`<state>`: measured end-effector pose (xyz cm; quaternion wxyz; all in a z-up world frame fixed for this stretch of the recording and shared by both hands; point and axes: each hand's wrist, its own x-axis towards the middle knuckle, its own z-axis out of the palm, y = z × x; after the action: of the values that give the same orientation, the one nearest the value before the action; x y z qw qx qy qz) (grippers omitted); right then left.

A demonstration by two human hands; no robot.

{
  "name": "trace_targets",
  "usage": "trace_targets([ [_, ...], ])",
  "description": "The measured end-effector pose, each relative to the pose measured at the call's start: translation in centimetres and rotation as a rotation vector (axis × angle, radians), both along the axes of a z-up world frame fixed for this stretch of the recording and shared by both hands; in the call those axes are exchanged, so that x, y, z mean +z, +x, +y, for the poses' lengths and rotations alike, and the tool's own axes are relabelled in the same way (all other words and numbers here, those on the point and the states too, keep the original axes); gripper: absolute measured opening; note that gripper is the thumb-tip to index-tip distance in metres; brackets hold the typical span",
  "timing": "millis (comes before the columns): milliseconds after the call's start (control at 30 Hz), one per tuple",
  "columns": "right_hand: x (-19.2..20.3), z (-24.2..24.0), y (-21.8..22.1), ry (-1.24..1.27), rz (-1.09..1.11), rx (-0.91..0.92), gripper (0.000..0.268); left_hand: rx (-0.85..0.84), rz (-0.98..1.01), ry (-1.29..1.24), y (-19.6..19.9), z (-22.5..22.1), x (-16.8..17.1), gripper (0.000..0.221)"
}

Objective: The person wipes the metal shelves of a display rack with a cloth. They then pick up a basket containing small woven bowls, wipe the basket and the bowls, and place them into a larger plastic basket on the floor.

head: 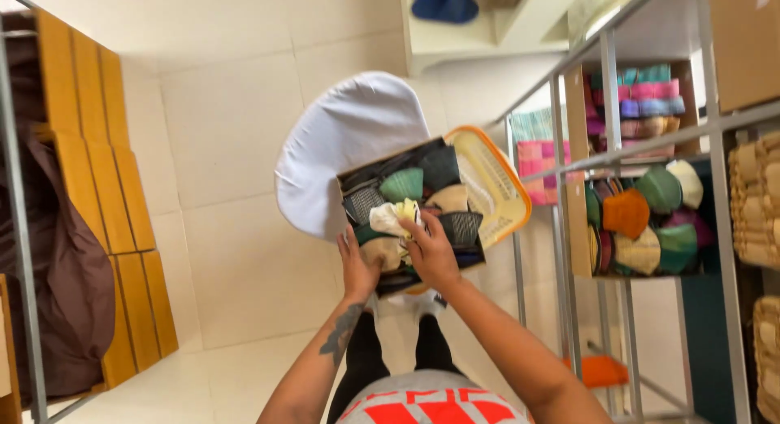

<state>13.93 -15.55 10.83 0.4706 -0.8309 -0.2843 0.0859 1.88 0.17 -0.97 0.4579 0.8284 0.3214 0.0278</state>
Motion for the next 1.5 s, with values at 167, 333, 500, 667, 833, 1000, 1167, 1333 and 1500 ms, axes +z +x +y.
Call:
trace_targets([
  [167,-4.7,-1.3,0.1,-0.230,0.012,0.041,0.048,0.027,0.190,-0.071,1.1,-0.6,2.3,0.116],
  [333,-2.7,-1.0,0.6,-0.128,0.066,0.010,0.046,0.034,0.202,-0.051,1.4,-0.7,1.0,0.117],
  [500,-3.1,-1.4,0.9,-0.174,0.109,0.007,0.044,0.035,0.231,-0.045,1.6,-0.9,1.5,0.116],
  [667,-5.5,-2.2,0.3,-0.188,0.058,0.018,0.049,0.047,0.256,-0.064,1.9,-0.7,2.1,0.116],
  [833,-3.1,-1.1,0.3,-0.129,0.059,0.011,0.049,0.049,0.270,-0.068,1.5,-0.6,1.8,0.116],
  [1000,-5.2,-1.2,0.1,-0.233,0.033,0.025,0.052,0.056,0.233,-0.051,1.3,-0.5,1.9,0.116],
  [1167,-1.0,0.3,-0.7,-0.062,0.005,-0.007,0.051,0.064,0.189,-0.024,0.8,-0.5,2.3,0.116],
  [1333,-5.1,0.0,-1.2,-0.225,0.019,0.065,0.052,0.055,0.162,-0.051,1.0,-0.4,2.0,0.112],
  [1500,-3.7,0.6,-1.4,-0.188,0.020,0.015,0.051,0.077,0.140,-0.077,0.9,0.0,1.6,0.101],
])
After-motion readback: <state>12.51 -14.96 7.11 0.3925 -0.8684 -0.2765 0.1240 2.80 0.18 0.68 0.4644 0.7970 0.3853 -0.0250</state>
